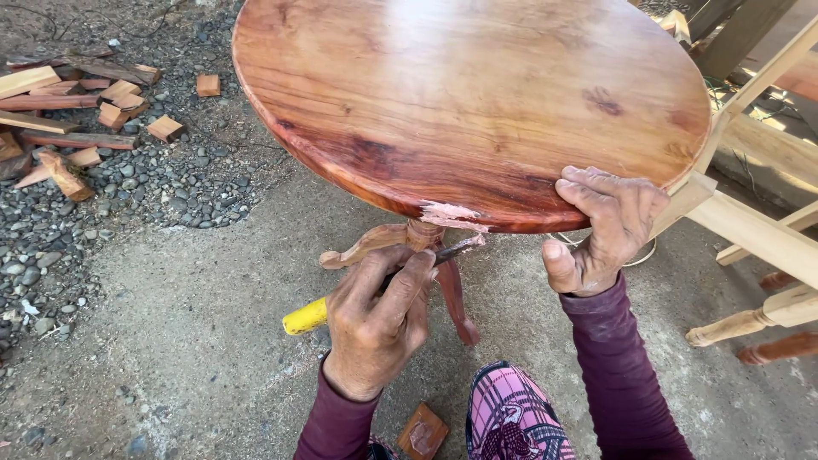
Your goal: Apply and smooth wood putty or filler onto a wooden table surface using a putty knife.
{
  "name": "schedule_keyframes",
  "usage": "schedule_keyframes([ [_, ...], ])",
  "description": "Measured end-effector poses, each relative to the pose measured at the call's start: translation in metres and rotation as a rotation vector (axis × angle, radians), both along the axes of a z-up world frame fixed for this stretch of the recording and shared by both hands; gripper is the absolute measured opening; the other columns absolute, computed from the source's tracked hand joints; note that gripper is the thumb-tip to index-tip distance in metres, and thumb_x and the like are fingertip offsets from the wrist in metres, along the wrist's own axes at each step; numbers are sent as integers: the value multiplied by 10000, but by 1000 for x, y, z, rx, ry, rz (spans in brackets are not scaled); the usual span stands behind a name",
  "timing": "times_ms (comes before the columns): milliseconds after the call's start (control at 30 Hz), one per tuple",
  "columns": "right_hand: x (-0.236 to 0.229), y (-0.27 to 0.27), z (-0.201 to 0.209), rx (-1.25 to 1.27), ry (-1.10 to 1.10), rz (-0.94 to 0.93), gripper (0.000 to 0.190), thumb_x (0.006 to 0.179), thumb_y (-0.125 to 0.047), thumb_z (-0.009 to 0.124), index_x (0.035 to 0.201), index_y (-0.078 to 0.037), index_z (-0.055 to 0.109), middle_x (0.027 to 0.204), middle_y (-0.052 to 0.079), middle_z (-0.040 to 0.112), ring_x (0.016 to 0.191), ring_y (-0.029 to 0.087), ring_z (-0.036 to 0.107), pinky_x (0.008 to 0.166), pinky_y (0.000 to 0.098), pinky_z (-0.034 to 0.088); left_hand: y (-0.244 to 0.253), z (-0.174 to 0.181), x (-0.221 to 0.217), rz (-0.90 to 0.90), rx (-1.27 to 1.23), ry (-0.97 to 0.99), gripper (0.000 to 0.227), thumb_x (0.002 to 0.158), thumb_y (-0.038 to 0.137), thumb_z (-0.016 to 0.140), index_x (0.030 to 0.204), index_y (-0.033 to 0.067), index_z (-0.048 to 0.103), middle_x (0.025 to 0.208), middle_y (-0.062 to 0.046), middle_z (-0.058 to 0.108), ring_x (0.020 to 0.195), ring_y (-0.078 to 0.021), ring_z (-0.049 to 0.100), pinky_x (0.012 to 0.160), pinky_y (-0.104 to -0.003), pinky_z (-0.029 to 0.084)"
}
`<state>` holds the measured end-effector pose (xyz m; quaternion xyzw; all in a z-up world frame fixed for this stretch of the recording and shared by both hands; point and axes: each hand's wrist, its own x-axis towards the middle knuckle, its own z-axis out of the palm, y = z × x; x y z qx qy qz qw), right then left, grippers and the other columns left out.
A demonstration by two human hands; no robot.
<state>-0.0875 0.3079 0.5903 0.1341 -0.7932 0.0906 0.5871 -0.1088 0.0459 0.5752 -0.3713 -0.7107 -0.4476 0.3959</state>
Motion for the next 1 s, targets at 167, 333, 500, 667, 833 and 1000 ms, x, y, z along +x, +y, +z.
schedule_keyframes([
  [167,-2,0,-1,-2,14,-5,623,1024,-636,494,1138,-59,699,1178,110,732,1114,282,624,1056,420,337,2,-1,0,3,-3,11,326,796,-38,800,1100,49,723,979,-84,682,846,-230,720,703,-351,568],
  [333,-2,0,-1,5,19,-5,601,1025,-618,504,1141,-60,695,1174,102,729,1118,287,631,1070,421,339,8,-13,-4,11,0,14,307,800,-50,794,1086,42,727,976,-80,688,830,-215,715,677,-340,570],
  [500,-8,2,1,17,33,-6,548,1043,-569,510,1128,-59,691,1149,101,738,1096,293,663,1062,410,347,25,-26,10,-21,89,-35,235,842,-48,789,1055,33,730,985,-78,706,820,-171,719,647,-298,591],
  [667,-9,-2,-7,-11,88,-16,437,1100,-471,540,1129,-59,681,1135,110,749,1033,270,658,1078,402,343,24,-64,12,-156,393,-130,217,869,24,754,1074,1,684,1005,-115,704,862,-177,736,706,-295,628],
  [833,-9,-5,-5,-12,87,-34,443,1091,-480,532,1133,-67,686,1139,108,748,1065,274,650,1079,407,333,21,-122,-12,-361,788,-477,190,925,65,664,1089,-31,669,944,-153,711,716,-180,711,596,-303,599],
  [1000,-6,-7,-3,-1,75,-57,462,1085,-495,558,1138,-57,692,1139,115,740,1052,268,652,1074,418,337,18,-148,-37,-541,1355,-851,281,1043,179,480,1063,-41,654,867,-163,708,608,-190,644,523,-323,541],
])
